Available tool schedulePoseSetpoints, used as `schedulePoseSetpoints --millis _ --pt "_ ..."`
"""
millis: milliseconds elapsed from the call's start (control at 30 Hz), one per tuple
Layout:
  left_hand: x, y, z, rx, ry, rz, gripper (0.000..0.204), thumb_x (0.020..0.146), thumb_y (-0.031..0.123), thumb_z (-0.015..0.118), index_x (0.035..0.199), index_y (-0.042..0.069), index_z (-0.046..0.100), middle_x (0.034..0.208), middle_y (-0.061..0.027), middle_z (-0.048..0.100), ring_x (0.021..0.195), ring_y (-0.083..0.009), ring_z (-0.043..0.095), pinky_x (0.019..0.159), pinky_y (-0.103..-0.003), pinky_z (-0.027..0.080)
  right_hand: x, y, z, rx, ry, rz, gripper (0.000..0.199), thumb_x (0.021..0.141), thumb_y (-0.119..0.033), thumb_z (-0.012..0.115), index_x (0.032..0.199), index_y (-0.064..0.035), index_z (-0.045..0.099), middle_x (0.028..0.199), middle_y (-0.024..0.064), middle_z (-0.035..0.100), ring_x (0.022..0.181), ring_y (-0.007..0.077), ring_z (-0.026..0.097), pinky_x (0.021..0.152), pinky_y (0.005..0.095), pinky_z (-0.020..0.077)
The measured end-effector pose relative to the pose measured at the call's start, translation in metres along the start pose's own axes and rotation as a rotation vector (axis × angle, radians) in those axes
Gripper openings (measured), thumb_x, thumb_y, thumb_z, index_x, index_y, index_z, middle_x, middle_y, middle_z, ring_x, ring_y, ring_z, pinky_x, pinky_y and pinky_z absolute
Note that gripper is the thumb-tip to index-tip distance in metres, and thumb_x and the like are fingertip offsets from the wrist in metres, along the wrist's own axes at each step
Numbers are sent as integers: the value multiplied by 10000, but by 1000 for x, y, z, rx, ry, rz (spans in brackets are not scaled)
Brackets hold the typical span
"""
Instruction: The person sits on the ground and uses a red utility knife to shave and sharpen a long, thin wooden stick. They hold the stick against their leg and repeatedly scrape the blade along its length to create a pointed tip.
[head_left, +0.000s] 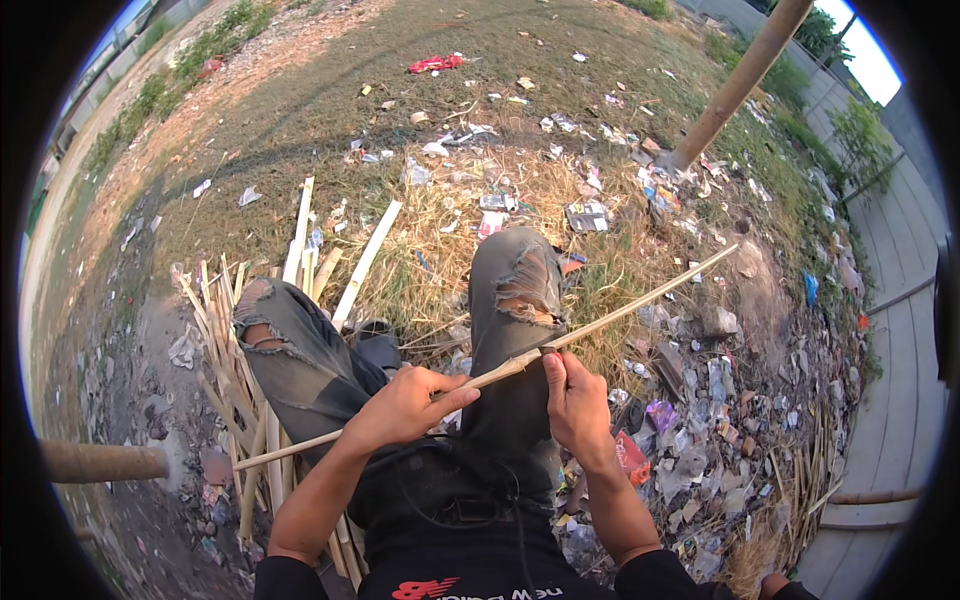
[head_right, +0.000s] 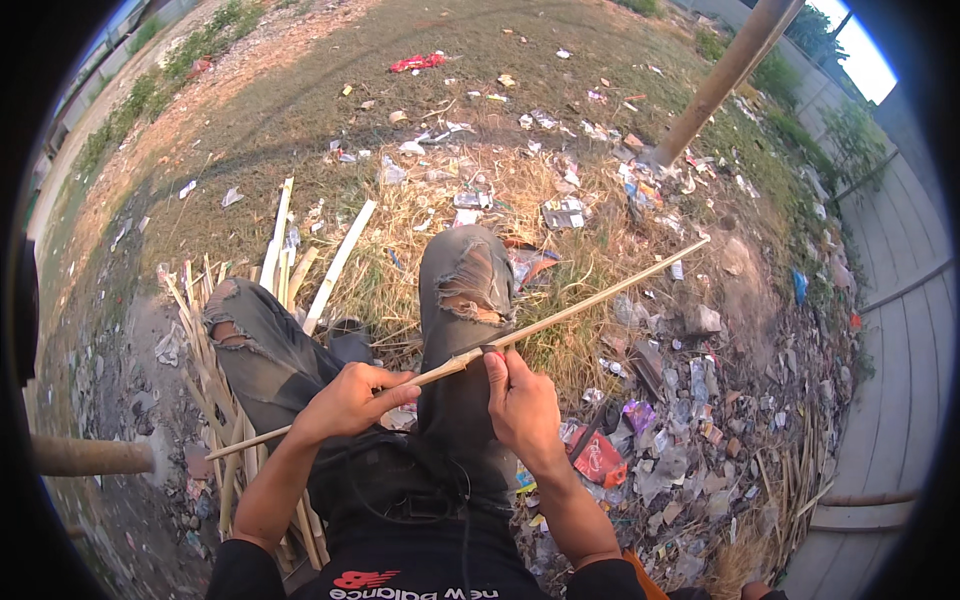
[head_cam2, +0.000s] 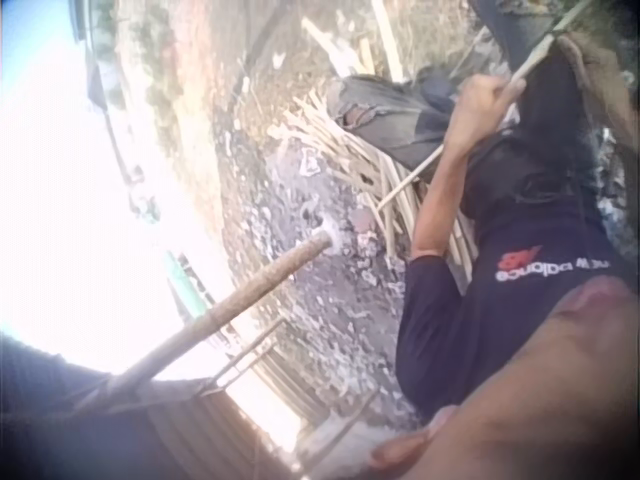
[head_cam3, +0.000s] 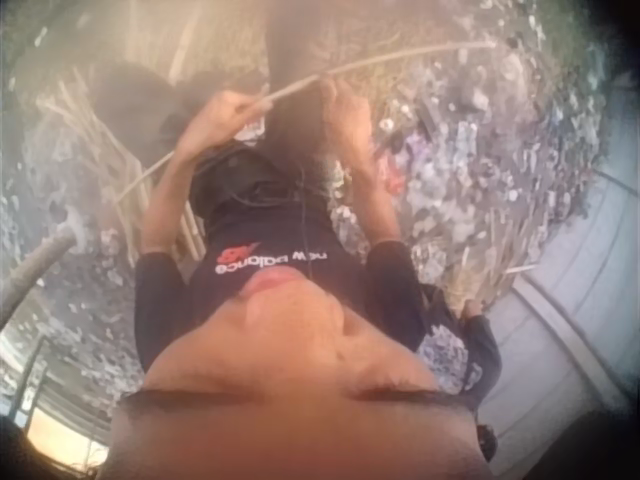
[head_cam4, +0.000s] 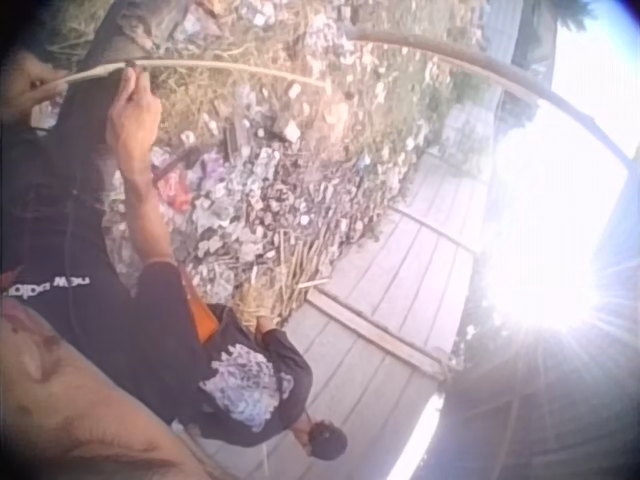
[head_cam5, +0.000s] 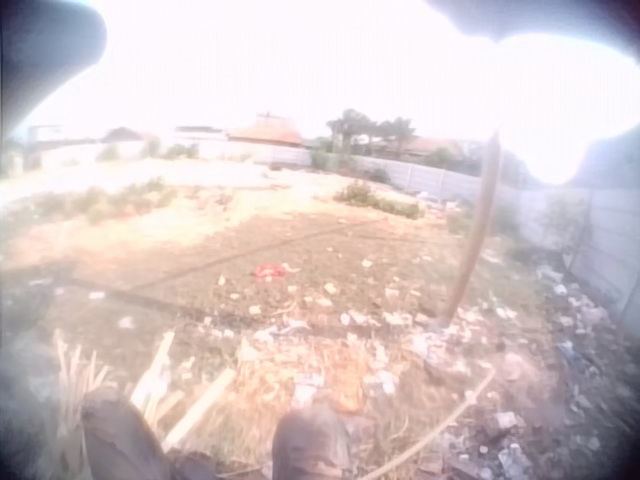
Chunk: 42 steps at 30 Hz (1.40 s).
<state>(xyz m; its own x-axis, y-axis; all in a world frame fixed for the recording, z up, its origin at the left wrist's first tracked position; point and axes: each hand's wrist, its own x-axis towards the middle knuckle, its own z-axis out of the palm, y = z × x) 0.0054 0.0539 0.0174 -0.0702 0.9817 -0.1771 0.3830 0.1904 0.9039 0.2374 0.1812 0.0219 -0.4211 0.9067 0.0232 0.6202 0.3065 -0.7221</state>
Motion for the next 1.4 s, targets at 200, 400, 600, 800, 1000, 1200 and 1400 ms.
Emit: schedulePoseSetpoints --millis 200,400,600,800,1000,1200,1400 --pt "9 17 -8 40 -152 -156 532 1052 484 657 1248 0 757 778 -234 724 654 -201 660 676 -380 525 -11 7 11 -67 -89 -26 436 1133 -395 507 941 -22 628 670 257 621 647 504 622 571 560 434" --pt "2 9 0 -19 -64 -105 516 1057 458 658 1242 -15 755 743 -212 709 640 -171 638 657 -376 514 20 1 -11 12 53 62 463 1134 -413 503 931 -18 634 649 244 603 631 489 614 591 550 445" --pt "-4 7 6 50 34 -9 509 1053 406 674 1249 -61 729 813 -266 718 676 -283 693 681 -402 524 10 -5 -10 11 -12 56 467 1118 -453 514 950 -34 631 717 275 649 736 530 654 649 604 468" --pt "-5 7 21 249 145 150 442 1030 337 713 1250 -46 729 777 -209 663 698 -360 643 683 -443 502 -27 1 15 -137 -173 -120 488 1127 -433 508 884 -24 615 666 238 633 645 486 635 587 541 467" --pt "-17 19 32 369 238 120 444 1002 328 742 1284 -14 723 801 -166 652 714 -367 651 688 -447 512 3 1 -10 13 -9 54 463 1120 -434 516 936 -34 659 722 267 657 709 507 659 640 548 505" --pt "-19 22 34 436 280 118 445 988 330 756 1309 25 717 818 -139 648 722 -360 679 660 -461 545 8 1 -22 57 82 138 449 1120 -405 542 929 -17 660 688 256 637 644 496 632 589 534 468" --pt "-17 18 37 491 303 146 446 981 340 763 1310 41 718 818 -135 649 705 -355 684 624 -457 549 -3 10 -12 -24 57 38 426 1125 -349 544 920 8 650 681 256 624 627 473 622 586 520 450"
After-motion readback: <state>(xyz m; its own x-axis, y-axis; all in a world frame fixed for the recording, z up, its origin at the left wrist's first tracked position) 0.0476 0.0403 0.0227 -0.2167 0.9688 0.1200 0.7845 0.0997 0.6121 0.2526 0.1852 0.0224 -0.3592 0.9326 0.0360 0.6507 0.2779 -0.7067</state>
